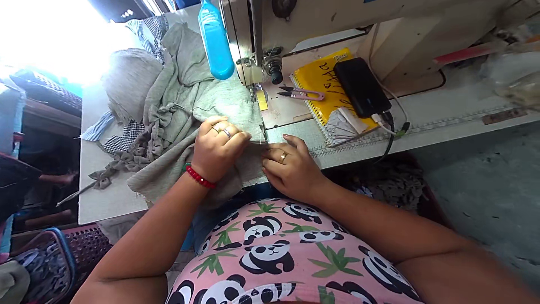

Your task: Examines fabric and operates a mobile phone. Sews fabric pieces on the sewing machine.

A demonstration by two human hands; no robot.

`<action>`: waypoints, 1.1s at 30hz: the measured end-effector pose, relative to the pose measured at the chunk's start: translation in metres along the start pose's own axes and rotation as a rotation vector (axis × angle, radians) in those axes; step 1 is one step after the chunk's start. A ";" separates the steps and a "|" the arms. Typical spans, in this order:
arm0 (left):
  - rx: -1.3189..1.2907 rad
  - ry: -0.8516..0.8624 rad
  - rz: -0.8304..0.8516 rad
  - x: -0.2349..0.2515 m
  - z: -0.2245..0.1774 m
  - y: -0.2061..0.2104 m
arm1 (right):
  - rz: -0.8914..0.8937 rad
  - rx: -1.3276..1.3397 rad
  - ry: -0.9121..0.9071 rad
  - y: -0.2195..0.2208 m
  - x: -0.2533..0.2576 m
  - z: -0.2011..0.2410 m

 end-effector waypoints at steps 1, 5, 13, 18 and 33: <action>0.017 0.045 0.030 -0.002 -0.002 0.001 | -0.001 0.001 -0.002 0.000 0.000 0.000; 0.057 0.162 0.104 -0.009 -0.012 0.005 | -0.007 -0.005 -0.011 0.000 0.000 0.000; -0.134 0.011 0.146 -0.010 -0.025 0.011 | -0.147 -0.027 -0.198 0.005 -0.018 0.012; -0.165 0.001 0.168 -0.010 -0.026 0.014 | -0.174 0.014 -0.262 0.005 -0.021 0.018; -0.150 0.174 0.198 -0.009 -0.031 0.013 | -0.095 0.190 -0.236 -0.023 -0.005 0.005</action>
Point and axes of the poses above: each hand's wrist, its own x-axis towards the middle knuckle, its own y-axis out of the palm, z = x × y, the point moved 4 cm from there along x, towards the middle knuckle, and after that the axes turned 1 degree about -x, right-handed, at the moved point
